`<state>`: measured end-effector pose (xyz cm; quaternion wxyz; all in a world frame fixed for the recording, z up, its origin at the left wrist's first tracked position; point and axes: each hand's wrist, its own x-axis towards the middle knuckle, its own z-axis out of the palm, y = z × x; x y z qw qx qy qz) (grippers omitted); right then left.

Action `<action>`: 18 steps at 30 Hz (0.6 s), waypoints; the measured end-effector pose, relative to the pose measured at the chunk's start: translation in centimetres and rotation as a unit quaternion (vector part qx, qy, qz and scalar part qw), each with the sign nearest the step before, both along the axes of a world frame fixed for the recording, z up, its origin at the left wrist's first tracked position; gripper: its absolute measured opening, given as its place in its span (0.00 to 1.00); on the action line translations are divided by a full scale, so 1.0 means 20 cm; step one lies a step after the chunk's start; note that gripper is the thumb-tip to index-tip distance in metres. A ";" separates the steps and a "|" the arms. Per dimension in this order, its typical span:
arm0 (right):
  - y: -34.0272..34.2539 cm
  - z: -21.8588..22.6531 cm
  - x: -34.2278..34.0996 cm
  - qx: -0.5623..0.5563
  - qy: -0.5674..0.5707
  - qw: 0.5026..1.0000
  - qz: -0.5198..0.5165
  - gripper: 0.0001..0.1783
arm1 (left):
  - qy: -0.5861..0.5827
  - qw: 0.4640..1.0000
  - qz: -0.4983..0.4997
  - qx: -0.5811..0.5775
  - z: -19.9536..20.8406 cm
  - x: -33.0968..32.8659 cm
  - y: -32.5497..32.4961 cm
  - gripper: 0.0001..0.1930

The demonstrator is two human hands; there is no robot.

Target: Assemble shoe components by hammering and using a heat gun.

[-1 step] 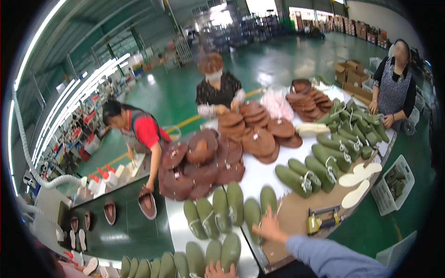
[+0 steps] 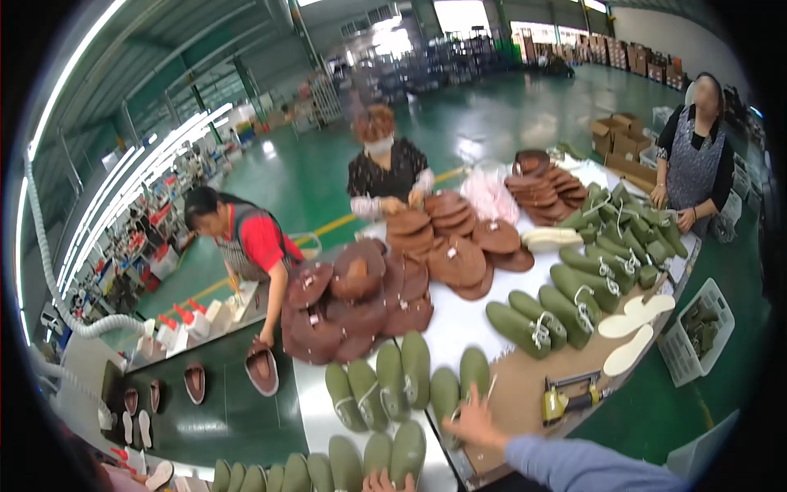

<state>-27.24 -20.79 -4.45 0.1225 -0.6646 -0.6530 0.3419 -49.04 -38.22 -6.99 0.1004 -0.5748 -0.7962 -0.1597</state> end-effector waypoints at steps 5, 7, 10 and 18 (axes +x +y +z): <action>-0.53 0.27 -0.17 -0.022 -0.022 0.999 0.006 0.25 | -0.062 0.995 0.066 -0.053 0.01 0.06 0.01 0.31; -0.58 0.21 -0.15 0.026 -0.013 0.999 0.025 0.27 | -0.035 0.995 0.061 -0.065 -0.01 0.14 0.03 0.32; -0.36 -0.05 0.13 0.074 0.180 0.977 0.082 0.30 | -0.091 0.995 -0.038 0.000 0.04 0.32 0.07 0.36; 0.46 0.18 1.03 0.324 -0.024 0.938 -0.124 0.29 | -0.113 0.990 -0.050 -0.064 0.08 0.66 0.32 0.34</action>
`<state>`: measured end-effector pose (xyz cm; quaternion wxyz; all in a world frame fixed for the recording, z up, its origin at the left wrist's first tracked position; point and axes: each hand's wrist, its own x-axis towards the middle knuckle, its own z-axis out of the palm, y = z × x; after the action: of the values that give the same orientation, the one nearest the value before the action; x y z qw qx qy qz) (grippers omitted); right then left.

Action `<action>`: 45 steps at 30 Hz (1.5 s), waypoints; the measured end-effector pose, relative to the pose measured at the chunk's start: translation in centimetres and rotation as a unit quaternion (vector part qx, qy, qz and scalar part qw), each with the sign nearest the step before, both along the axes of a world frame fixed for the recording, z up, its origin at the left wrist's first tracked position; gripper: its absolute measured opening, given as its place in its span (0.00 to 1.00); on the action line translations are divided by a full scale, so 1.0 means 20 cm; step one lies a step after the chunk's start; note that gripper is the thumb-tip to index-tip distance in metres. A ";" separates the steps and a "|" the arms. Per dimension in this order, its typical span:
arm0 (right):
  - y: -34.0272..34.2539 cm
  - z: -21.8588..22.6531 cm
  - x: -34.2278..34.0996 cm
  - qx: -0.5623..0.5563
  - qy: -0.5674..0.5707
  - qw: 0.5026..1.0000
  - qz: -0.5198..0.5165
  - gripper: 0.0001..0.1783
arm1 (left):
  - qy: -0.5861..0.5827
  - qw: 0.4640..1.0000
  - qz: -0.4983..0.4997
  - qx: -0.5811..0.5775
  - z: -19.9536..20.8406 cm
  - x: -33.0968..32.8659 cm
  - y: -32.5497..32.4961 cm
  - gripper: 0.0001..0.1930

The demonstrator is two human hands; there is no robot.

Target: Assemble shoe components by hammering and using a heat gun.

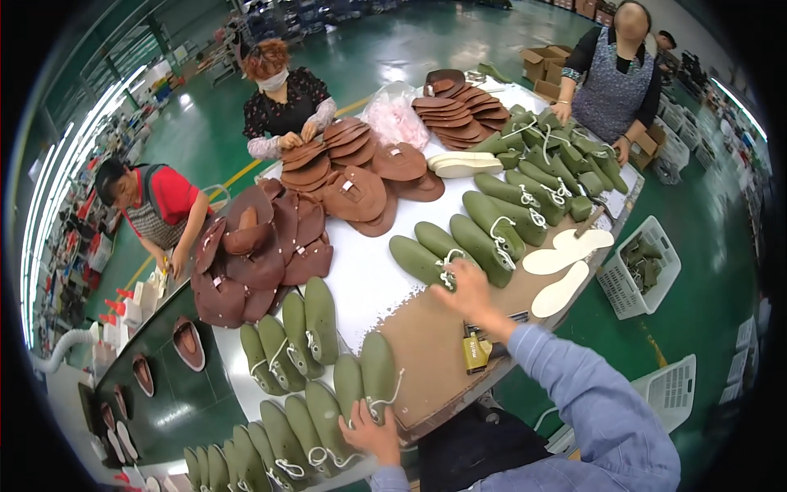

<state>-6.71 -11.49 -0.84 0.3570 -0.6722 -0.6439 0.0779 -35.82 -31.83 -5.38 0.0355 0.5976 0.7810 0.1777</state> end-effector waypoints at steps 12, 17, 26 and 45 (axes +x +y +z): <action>0.08 -0.25 -0.13 -0.223 -0.026 0.968 0.109 0.40 | -0.086 0.995 0.002 0.043 0.17 0.41 -0.09 0.29; 0.06 -0.18 0.01 -0.146 0.211 0.926 0.276 0.32 | -0.163 0.982 -0.091 -0.020 0.28 0.54 0.02 0.31; 0.28 -0.25 0.88 -0.195 -0.020 0.974 -0.114 0.48 | -0.376 0.905 0.185 -0.067 0.16 0.59 -0.70 0.28; -0.66 -0.26 1.42 -0.231 -0.180 0.954 0.066 0.38 | -0.322 0.919 -0.161 -0.157 0.22 0.91 -0.17 0.26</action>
<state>21.70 -24.78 -6.05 0.0640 -0.6953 -0.7048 0.1257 -17.58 -35.32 -0.99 0.4071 0.6125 0.6383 0.2273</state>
